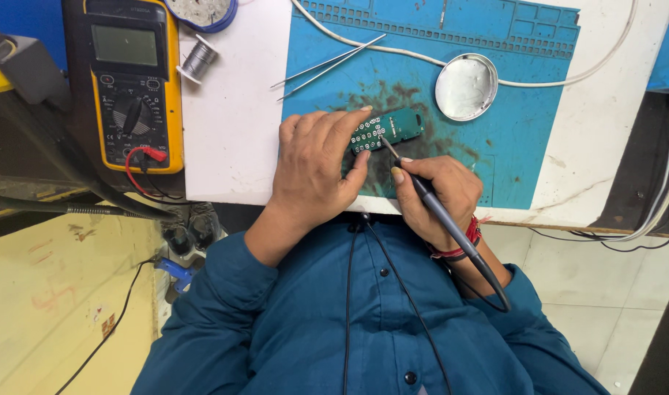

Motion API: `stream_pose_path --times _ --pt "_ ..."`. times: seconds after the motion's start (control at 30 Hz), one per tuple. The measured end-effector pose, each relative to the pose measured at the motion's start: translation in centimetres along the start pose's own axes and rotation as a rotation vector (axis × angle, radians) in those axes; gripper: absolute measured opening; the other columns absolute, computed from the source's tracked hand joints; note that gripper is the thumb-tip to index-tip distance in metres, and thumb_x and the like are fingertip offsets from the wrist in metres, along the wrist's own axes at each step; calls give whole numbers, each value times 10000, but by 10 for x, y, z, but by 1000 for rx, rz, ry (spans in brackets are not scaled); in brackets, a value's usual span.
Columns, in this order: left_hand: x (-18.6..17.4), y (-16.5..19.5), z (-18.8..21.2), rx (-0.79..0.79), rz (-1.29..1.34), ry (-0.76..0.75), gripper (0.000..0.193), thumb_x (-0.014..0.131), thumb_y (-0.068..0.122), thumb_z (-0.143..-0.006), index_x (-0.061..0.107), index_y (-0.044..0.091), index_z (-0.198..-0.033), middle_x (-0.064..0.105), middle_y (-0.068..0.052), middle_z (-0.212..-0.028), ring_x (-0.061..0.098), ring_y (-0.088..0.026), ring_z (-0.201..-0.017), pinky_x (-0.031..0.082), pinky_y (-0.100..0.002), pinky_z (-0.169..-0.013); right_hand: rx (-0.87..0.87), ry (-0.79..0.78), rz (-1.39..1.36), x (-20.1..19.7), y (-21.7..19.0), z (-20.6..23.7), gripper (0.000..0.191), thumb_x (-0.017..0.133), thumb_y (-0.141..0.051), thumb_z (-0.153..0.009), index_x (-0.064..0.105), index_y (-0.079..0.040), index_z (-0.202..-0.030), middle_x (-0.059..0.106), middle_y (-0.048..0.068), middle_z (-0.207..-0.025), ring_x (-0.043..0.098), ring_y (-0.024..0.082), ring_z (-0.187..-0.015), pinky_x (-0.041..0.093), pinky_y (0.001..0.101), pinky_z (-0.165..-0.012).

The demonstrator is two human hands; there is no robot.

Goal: The person solders components onto a green circuit board at a workbench, holding the board with one hand while applying a soldering iron to its pads and occasionally reaching for solder wire. At the end, the person squeezes liquid from a yellow bottle onto a tissue and wipes the board surface.

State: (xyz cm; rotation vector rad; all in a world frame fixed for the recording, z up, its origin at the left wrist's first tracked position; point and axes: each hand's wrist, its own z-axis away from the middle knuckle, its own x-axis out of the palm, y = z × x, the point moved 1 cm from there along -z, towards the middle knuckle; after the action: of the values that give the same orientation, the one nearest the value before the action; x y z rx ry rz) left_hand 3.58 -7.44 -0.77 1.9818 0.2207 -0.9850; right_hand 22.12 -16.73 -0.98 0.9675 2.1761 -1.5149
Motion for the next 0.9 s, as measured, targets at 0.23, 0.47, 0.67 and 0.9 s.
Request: stream_pose_path --times 0.23,0.47,0.67,0.9 --pt "-1 -1 -1 -1 10 -11 539 758 192 -901 564 101 -1396 662 -75 -1229 589 -261 -1164 353 -437 -1046 0 0 1 -1 0 0 151 818 -33 -902 695 -12 -987 717 126 -876 684 267 -728 495 350 -647" --pt "-1 0 -1 -6 19 -13 514 756 185 -901 575 114 -1377 666 -58 -1229 592 -252 -1158 353 -432 -1043 -6 -4 8 0 0 0 156 820 -31 -896 692 -20 -983 714 118 -871 675 259 -719 487 347 -639" --pt "-1 -1 -1 -3 22 -4 500 759 182 -898 582 120 -1362 666 -56 -1226 593 -249 -1161 354 -429 -1047 -11 1 12 0 0 -1 159 822 -31 -888 696 -22 -985 710 115 -861 671 256 -714 484 345 -632" --pt "0 -1 -1 -7 24 -3 491 761 181 -896 587 121 -1351 667 -56 -1223 594 -248 -1164 354 -429 -1047 -13 4 20 0 0 -1 160 823 -30 -884 699 -21 -984 708 117 -859 664 263 -714 482 352 -638"
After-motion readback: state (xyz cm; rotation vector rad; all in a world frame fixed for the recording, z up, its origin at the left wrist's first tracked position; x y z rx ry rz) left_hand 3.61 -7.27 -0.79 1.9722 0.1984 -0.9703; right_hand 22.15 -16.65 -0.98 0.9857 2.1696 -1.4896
